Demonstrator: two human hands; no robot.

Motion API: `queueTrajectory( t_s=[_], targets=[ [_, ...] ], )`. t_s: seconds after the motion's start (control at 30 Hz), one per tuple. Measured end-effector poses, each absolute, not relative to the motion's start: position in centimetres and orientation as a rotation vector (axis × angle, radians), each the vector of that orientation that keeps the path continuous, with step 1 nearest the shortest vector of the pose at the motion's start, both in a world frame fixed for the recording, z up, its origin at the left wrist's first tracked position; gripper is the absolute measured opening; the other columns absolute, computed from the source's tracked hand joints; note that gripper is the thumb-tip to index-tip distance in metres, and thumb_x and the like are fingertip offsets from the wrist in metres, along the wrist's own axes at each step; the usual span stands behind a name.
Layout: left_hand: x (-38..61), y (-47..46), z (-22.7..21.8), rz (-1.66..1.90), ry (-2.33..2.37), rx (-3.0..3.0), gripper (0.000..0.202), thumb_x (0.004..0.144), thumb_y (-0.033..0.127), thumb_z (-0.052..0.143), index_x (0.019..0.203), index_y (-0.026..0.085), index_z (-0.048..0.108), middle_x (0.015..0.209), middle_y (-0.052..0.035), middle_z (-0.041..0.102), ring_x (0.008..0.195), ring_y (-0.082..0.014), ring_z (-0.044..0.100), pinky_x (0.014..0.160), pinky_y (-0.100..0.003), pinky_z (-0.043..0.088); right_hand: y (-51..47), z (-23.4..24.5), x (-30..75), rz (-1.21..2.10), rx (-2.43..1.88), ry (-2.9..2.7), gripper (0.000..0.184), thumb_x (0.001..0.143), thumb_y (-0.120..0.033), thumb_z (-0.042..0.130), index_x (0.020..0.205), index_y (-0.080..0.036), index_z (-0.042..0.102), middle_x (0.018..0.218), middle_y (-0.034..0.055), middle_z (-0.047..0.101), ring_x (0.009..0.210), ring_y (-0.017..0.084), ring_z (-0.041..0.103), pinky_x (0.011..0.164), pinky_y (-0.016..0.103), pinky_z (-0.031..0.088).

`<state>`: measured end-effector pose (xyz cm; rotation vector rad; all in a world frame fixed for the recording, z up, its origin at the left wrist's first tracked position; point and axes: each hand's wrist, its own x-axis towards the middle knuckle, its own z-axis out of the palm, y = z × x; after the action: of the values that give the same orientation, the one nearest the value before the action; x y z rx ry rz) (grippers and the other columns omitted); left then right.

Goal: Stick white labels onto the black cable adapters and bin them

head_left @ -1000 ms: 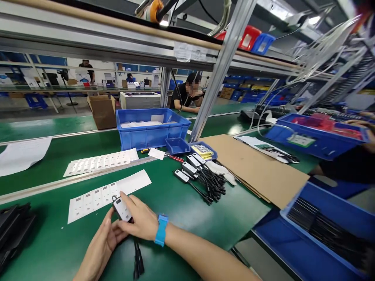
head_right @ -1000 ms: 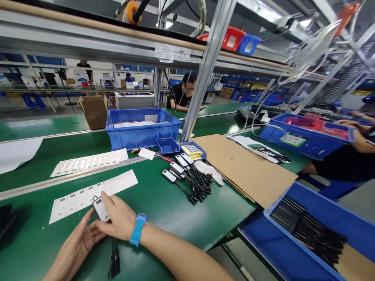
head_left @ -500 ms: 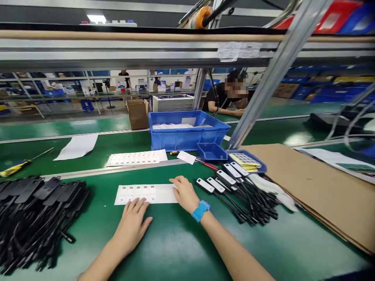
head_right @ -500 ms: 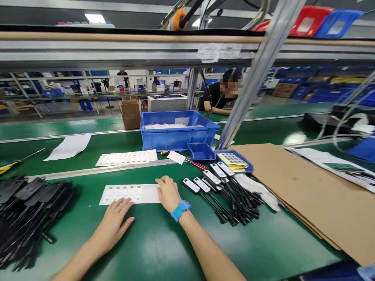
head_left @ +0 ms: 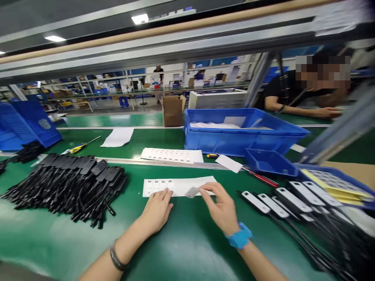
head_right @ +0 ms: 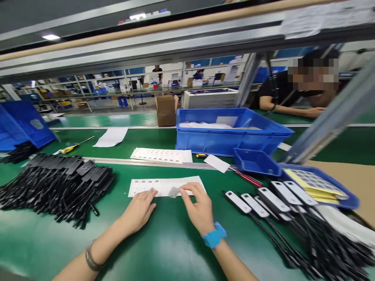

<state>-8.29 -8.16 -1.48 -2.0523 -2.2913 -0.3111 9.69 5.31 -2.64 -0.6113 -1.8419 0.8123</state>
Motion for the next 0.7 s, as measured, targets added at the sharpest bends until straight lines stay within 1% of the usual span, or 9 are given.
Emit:
queueTrajectory(
  t_s=[0.07,0.13,0.23,0.3,0.4,0.5,0.57,0.63,0.7],
  targets=[
    [-10.7,-8.3,-0.4,-0.285,-2.405,-1.790,0.040,0.089,0.017,0.048,0.129,0.018,0.046,0.124,-0.0131,0.057,0.110,-0.0265,0.054,0.093,-0.039,0.045,5.0,-2.3,10.4,0.878,-0.662,-1.752,0.019,0.090,-0.037,0.056,0.084,-0.020,0.062,0.087,0.0054,0.058,0.083,0.021,0.056,0.075,0.034,0.045],
    [-13.3,-9.0,1.2,-0.269,-2.512,-1.421,0.036,0.089,0.015,0.044,0.125,0.011,0.048,0.115,-0.0198,0.056,0.107,-0.0332,0.054,0.088,-0.047,0.045,4.8,-2.3,10.9,0.954,-0.696,-1.716,0.020,0.089,-0.039,0.056,0.085,-0.020,0.061,0.087,0.0052,0.058,0.081,0.021,0.056,0.073,0.033,0.045],
    [-16.6,-10.9,3.4,-0.270,-2.579,-0.929,0.034,0.090,0.022,0.042,0.119,0.004,0.046,0.112,-0.0271,0.049,0.106,-0.0425,0.050,0.083,-0.056,0.043,4.5,-2.3,11.2,1.019,-0.706,-1.724,0.021,0.089,-0.041,0.056,0.087,-0.020,0.062,0.088,0.0053,0.058,0.080,0.020,0.056,0.071,0.033,0.045],
    [-17.8,-12.0,4.2,-0.286,-2.602,-0.758,0.037,0.089,0.026,0.046,0.115,0.001,0.046,0.110,-0.0289,0.047,0.103,-0.0446,0.051,0.078,-0.056,0.045,4.2,-2.3,11.1,1.037,-0.686,-1.746,0.021,0.089,-0.041,0.056,0.088,-0.021,0.062,0.089,0.0053,0.058,0.080,0.020,0.056,0.071,0.032,0.045],
    [-18.4,-12.8,4.4,-0.341,-2.639,-0.728,0.040,0.085,0.024,0.053,0.117,0.001,0.045,0.108,-0.0266,0.048,0.096,-0.0407,0.055,0.074,-0.049,0.048,3.9,-2.1,11.0,1.046,-0.652,-1.771,0.018,0.090,-0.039,0.055,0.088,-0.022,0.062,0.090,0.0048,0.058,0.083,0.020,0.056,0.072,0.032,0.045],
    [-17.9,-12.5,4.4,-0.454,-2.658,-0.844,0.047,0.084,0.022,0.054,0.125,0.005,0.042,0.106,-0.0210,0.051,0.098,-0.0368,0.056,0.081,-0.047,0.046,3.5,-1.8,10.8,1.071,-0.645,-1.776,0.017,0.090,-0.038,0.055,0.089,-0.022,0.061,0.089,0.0044,0.057,0.083,0.020,0.055,0.073,0.032,0.045],
    [-17.0,-12.0,4.6,-0.573,-2.666,-0.961,0.048,0.084,0.026,0.054,0.127,0.008,0.042,0.104,-0.0178,0.054,0.100,-0.0357,0.055,0.085,-0.046,0.044,3.3,-1.6,10.6,1.127,-0.635,-1.750,0.017,0.090,-0.039,0.056,0.089,-0.022,0.060,0.087,0.0040,0.057,0.081,0.020,0.055,0.071,0.031,0.045],
    [-15.6,-11.2,4.5,-0.730,-2.683,-1.131,0.043,0.084,0.031,0.055,0.122,0.013,0.048,0.102,-0.0136,0.056,0.097,-0.0323,0.056,0.083,-0.043,0.045,3.1,-1.5,10.5,1.218,-0.620,-1.697,0.019,0.089,-0.040,0.058,0.089,-0.021,0.058,0.083,0.0032,0.056,0.076,0.018,0.055,0.067,0.030,0.045],
    [-13.7,-10.4,4.0,-0.882,-2.706,-1.356,0.036,0.083,0.038,0.057,0.112,0.016,0.055,0.093,-0.0077,0.059,0.085,-0.0254,0.059,0.074,-0.035,0.047,2.9,-1.5,10.3,1.318,-0.612,-1.641,0.021,0.088,-0.041,0.058,0.087,-0.020,0.057,0.078,0.0020,0.054,0.068,0.016,0.053,0.061,0.028,0.044]
  ],
)
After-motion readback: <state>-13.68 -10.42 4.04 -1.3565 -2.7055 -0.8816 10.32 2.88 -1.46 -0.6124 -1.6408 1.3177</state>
